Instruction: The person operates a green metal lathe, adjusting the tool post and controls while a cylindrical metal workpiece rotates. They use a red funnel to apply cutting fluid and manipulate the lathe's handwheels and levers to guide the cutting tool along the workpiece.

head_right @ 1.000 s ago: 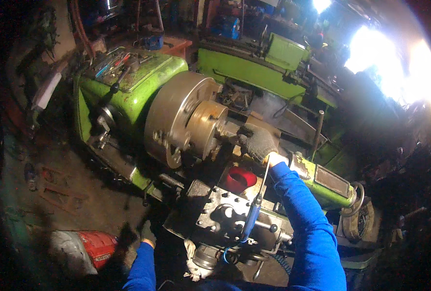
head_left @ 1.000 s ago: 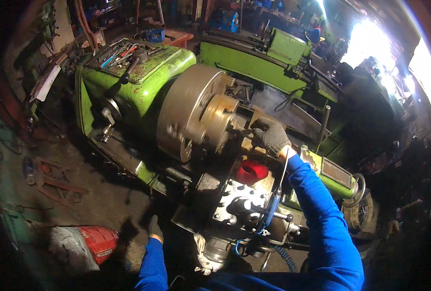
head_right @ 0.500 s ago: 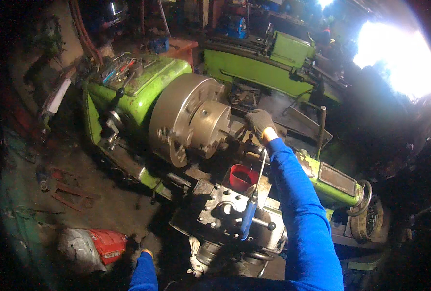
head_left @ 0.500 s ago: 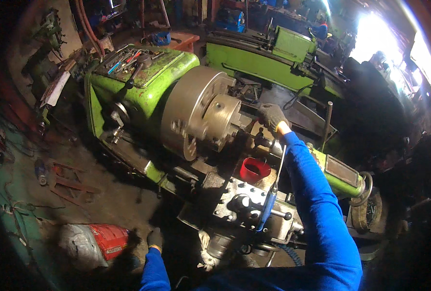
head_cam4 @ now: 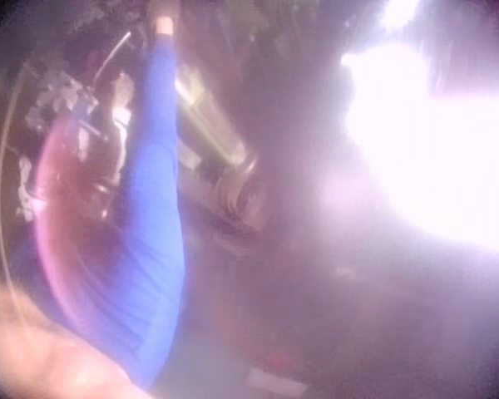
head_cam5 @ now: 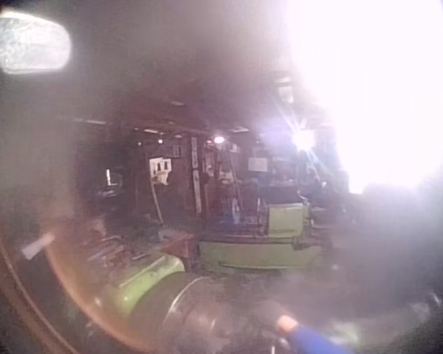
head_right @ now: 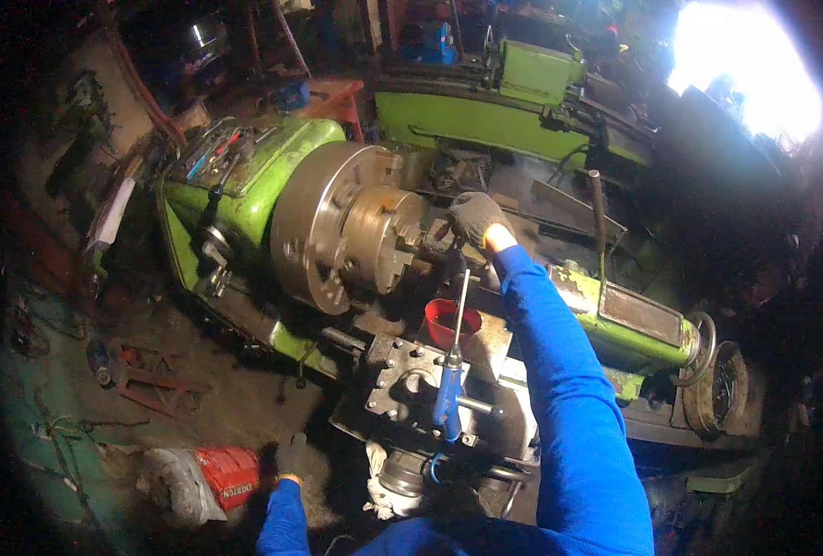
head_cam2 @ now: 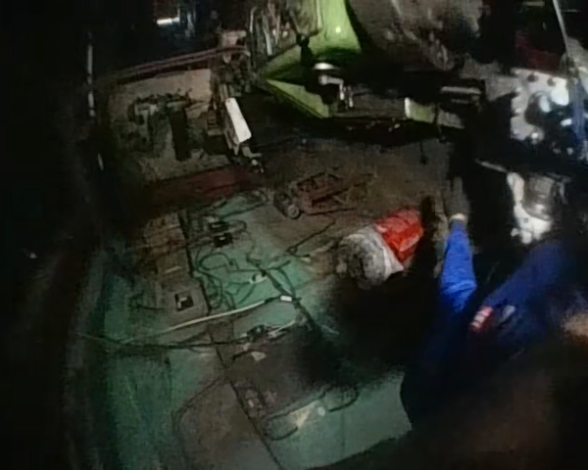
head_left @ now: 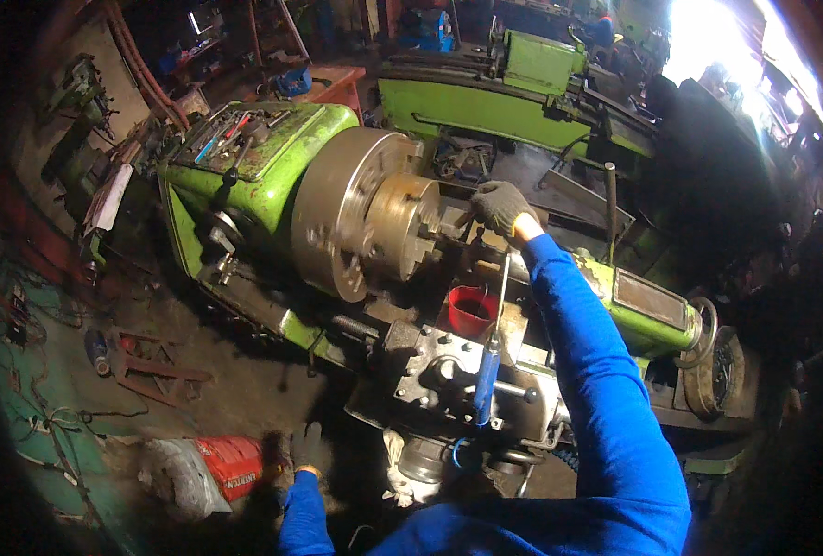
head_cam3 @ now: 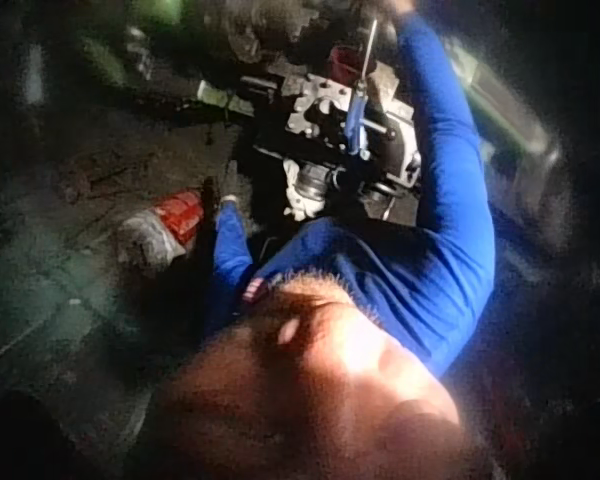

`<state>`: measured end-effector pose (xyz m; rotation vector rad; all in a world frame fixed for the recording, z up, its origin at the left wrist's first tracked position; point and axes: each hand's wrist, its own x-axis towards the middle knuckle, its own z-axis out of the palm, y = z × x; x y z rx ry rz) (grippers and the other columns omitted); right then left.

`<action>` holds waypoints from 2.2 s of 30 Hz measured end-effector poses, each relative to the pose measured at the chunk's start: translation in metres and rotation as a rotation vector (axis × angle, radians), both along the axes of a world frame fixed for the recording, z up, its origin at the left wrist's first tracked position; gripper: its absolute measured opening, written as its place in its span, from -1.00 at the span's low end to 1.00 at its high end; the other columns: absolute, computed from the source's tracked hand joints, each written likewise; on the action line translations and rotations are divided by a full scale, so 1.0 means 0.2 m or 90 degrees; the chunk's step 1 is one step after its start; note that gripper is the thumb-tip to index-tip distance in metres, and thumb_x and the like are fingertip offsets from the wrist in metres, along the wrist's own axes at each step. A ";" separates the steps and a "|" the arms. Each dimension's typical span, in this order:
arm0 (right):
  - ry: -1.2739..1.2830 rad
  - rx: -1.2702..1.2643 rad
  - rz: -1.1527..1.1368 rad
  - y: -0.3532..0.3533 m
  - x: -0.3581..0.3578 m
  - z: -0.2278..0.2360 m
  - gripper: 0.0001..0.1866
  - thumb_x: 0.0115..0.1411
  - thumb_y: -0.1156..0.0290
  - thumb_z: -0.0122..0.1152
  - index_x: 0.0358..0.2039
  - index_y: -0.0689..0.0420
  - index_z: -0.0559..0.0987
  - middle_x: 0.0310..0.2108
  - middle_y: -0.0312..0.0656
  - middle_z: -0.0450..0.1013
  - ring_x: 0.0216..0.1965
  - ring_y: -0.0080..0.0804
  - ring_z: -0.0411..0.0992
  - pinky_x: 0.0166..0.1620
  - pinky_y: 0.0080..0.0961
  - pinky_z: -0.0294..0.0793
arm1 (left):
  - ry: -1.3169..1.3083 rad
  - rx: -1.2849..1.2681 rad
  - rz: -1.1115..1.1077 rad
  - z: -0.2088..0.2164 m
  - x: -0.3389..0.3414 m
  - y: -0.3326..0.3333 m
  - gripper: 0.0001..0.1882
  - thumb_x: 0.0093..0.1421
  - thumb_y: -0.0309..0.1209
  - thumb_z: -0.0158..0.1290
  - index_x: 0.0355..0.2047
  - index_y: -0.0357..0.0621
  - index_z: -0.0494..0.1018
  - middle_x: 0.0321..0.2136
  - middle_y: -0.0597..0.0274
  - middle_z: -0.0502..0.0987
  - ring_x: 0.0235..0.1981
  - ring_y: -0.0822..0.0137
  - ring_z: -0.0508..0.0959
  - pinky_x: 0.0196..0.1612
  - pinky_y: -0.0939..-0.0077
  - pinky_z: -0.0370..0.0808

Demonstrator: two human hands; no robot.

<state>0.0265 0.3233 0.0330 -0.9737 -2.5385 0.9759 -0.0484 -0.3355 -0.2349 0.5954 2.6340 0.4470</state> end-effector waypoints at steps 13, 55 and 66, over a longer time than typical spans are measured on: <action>0.427 -0.267 -0.269 -0.81 0.89 0.04 -0.73 0.37 0.33 0.29 0.02 0.14 0.67 -0.31 -0.24 0.65 -0.36 -0.60 0.54 -0.32 -0.61 0.50 | 0.168 0.610 -0.281 1.11 0.31 1.09 -0.46 0.37 -0.15 0.17 0.20 -0.30 0.51 0.18 -0.19 0.49 0.25 -0.22 0.45 0.37 -0.06 0.34; 0.132 0.029 -0.058 -0.68 0.80 -0.45 -0.68 0.30 0.12 0.31 -0.07 -0.01 0.79 0.00 -0.13 0.68 0.18 0.04 0.54 0.29 -0.14 0.48 | 0.223 0.459 -0.516 1.10 0.33 1.37 -0.66 0.24 -0.39 0.12 -0.02 -0.27 0.61 -0.07 -0.17 0.61 0.07 -0.26 0.56 0.26 -0.26 0.39; 0.133 0.046 -0.059 -0.69 0.79 -0.43 -0.68 0.25 0.15 0.33 -0.12 0.06 0.79 -0.07 -0.07 0.69 0.09 0.05 0.58 0.27 -0.14 0.50 | 0.269 0.489 -0.509 1.10 0.36 1.37 -0.64 0.18 -0.44 0.14 -0.02 -0.29 0.60 -0.03 -0.14 0.63 0.06 -0.24 0.58 0.25 -0.25 0.40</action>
